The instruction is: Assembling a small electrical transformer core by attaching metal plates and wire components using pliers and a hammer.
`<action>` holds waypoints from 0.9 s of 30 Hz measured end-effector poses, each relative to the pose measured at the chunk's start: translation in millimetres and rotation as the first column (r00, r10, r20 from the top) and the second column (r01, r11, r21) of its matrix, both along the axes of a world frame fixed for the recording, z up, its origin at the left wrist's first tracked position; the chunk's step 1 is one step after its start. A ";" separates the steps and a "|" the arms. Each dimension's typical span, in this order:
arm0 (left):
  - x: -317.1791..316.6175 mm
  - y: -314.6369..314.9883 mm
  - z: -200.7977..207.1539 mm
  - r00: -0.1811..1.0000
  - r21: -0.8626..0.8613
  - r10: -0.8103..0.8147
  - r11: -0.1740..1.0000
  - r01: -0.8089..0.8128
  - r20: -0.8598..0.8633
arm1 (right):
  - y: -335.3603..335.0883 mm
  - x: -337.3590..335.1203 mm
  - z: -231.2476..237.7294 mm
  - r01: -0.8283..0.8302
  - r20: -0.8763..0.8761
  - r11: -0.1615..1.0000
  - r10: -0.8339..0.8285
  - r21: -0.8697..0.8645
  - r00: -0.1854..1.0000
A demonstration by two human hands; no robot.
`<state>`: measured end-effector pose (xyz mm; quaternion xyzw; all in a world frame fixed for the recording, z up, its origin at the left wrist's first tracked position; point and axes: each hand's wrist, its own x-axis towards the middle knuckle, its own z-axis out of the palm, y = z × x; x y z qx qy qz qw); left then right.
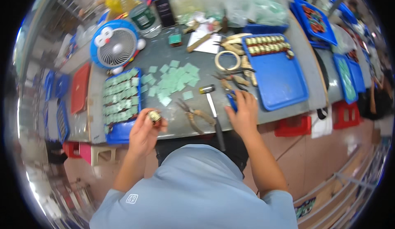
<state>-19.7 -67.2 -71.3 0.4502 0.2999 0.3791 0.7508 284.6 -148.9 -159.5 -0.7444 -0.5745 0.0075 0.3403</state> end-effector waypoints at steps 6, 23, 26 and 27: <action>2.8 4.9 4.6 0.987 -0.126 -0.047 0.990 0.066 0.151 | -2.0 -3.0 -10.4 0.065 0.010 0.998 -0.065 -0.012 0.998; -23.6 -8.4 -11.4 0.998 0.043 0.017 0.999 -0.014 -0.064 | -1.6 -87.5 74.3 -0.619 -0.918 0.779 -0.169 0.099 -0.360; -31.6 -12.8 -8.8 0.990 0.133 0.072 0.990 -0.056 -0.122 | 10.5 -113.6 92.2 -0.620 -0.911 0.779 0.191 -0.086 0.367; -34.8 -13.1 -7.8 0.983 0.175 0.087 0.983 -0.059 -0.159 | 16.7 -121.4 95.2 -0.570 -0.554 0.814 0.428 -0.107 0.714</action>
